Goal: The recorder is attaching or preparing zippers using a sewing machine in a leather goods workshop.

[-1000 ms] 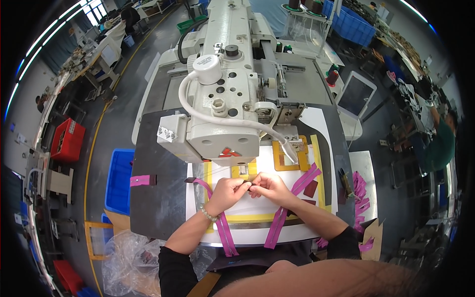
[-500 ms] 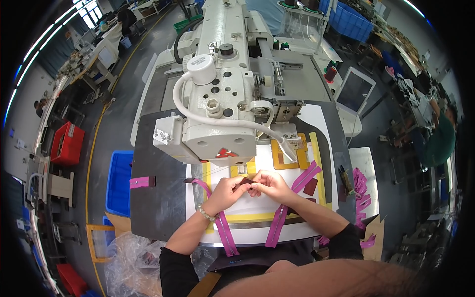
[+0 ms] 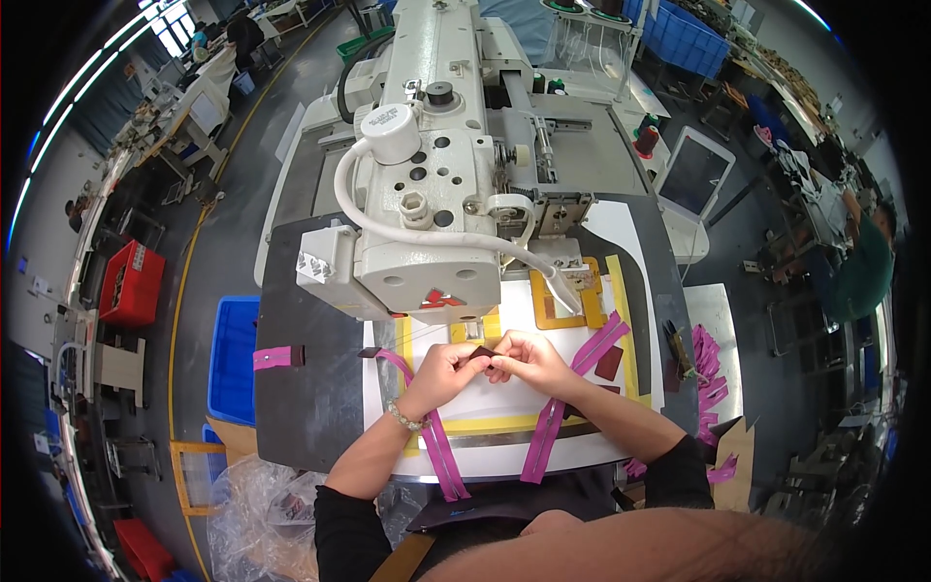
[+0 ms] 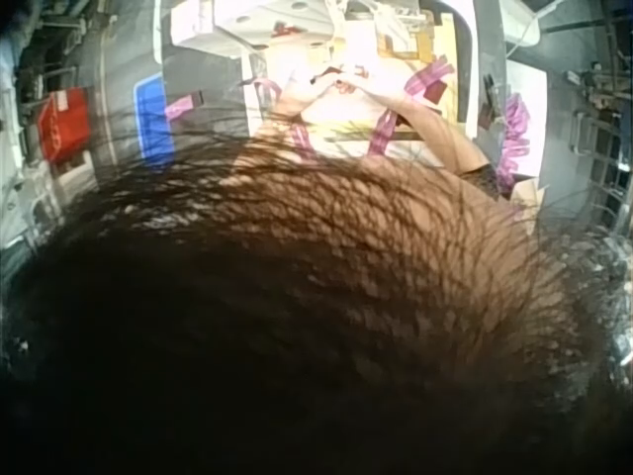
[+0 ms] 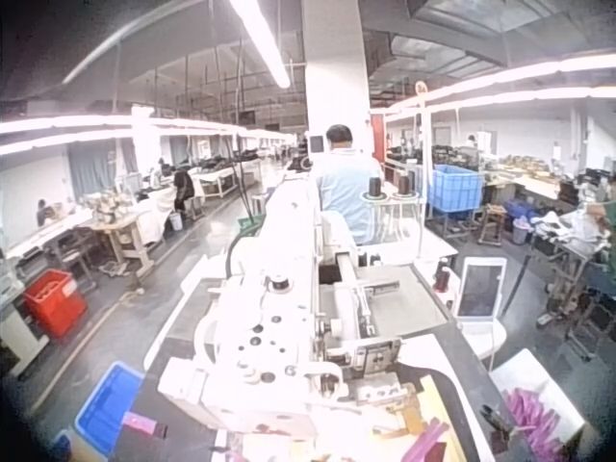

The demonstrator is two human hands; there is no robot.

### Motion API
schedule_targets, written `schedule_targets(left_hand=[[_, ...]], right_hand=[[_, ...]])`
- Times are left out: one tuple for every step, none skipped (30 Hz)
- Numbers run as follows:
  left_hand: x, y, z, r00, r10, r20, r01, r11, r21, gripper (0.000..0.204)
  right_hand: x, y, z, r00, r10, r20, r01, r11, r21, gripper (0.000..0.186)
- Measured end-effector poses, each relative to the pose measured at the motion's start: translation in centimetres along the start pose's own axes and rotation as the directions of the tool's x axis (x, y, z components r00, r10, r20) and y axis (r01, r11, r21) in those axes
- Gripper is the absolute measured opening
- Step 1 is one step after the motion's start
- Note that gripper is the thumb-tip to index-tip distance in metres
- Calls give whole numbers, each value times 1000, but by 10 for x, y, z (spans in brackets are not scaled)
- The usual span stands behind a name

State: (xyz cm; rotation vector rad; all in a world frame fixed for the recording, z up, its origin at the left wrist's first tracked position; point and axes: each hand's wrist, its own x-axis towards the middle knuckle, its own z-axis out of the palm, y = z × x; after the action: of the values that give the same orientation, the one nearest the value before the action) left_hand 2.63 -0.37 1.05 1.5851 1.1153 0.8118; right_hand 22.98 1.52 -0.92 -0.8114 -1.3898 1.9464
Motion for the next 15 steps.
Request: schedule_targets(left_hand=[[0,0,0,1000,-5,-1,5,1000,0,15],[0,0,0,1000,-5,0,5,1000,0,15],[0,0,0,1000,-12,-6,12,1000,-15,15],[-1,0,0,1000,-20,-12,19,999,-30,15],[0,0,0,1000,-19,-11,19,999,-30,15],[0,0,0,1000,-26,-4,26,999,-29,15],[0,0,-1,999,-33,3,33,999,-27,15],[0,0,-1,999,-33,4,33,999,-27,15],[0,0,0,999,-32,-1,32,999,-26,15],[0,0,0,1000,-31,-5,30,999,-25,15],[0,0,0,1000,-31,-4,31,999,-25,15],[0,1,0,1000,-29,-6,29,999,-27,15],[0,1,0,1000,-27,-7,27,999,-29,15],[0,1,0,1000,-27,-6,27,999,-29,15],[0,2,0,999,-31,-10,30,999,-23,15]], right_hand=[[0,0,0,1000,0,-1,0,1000,0,14],[0,-1,0,1000,5,-5,-5,1000,3,14],[0,-1,0,1000,9,-10,-9,1000,6,14],[0,-2,1,1000,9,-10,-9,1000,6,14],[0,-2,1,1000,10,-11,-10,1000,14,14],[0,-2,1,1000,11,-12,-10,1000,21,14],[0,-2,1,1000,11,-12,-10,1000,21,14],[0,-1,0,1000,14,-11,-14,1000,23,14],[0,-1,0,1000,18,-9,-18,1000,25,14],[0,-1,0,1000,19,-9,-18,1000,25,14],[1,-1,0,1000,16,-11,-16,1000,19,14],[1,-1,0,1000,13,-13,-13,1000,14,14],[1,-2,1,1000,13,-14,-13,1000,14,14],[1,-3,1,1000,14,-11,-14,1000,18,14],[1,-3,2,1000,16,-8,-16,1000,22,14]])
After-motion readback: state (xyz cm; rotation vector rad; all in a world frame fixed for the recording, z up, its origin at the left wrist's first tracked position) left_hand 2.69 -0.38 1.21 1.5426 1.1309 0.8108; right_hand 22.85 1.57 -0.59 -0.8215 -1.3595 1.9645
